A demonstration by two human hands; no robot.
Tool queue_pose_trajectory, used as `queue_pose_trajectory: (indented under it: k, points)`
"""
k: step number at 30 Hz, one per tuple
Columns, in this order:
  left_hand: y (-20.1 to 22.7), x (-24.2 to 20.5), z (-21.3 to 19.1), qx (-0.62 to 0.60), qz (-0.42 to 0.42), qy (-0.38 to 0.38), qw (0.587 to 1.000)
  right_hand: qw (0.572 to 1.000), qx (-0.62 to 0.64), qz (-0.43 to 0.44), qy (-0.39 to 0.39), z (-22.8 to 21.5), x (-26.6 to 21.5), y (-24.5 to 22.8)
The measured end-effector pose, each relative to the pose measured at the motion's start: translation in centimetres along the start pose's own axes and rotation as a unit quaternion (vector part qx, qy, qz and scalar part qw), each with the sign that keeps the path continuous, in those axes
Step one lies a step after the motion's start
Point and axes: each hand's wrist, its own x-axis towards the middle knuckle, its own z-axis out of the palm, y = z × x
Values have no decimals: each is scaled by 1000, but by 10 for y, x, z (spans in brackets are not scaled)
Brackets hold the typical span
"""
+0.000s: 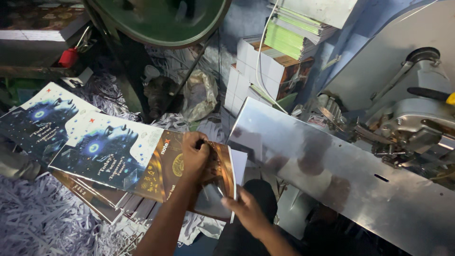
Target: The person repeatedly picks up printed book covers, aligns them on a metal plate, and feeds them into a binding machine. The person then removes the bound covers and places them on a growing stack. The process is repeated for multiple items.
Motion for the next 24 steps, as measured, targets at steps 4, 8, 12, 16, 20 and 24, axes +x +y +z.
queue_pose_trajectory:
  k: [4, 8, 12, 16, 20, 24]
  points:
    - [5, 0, 9, -21, -30, 18, 999, 962, 197, 186, 22, 16, -7, 4]
    - [21, 0, 12, -29, -32, 9, 999, 970, 193, 132, 72, 20, -13, 4]
    - [35, 5, 8, 48, 22, -42, 998, 979, 139, 103, 111, 9, -20, -1]
    - [40, 13, 17, 85, 66, -120, 987, 977, 117, 88, 157, -10, -29, -6]
    - [47, 22, 24, 98, 88, -199, 971, 980, 99, 4, 170, -23, -36, -9]
    - [59, 47, 18, 121, 88, -300, 942, 984, 42, -21, 172, -38, -38, -22]
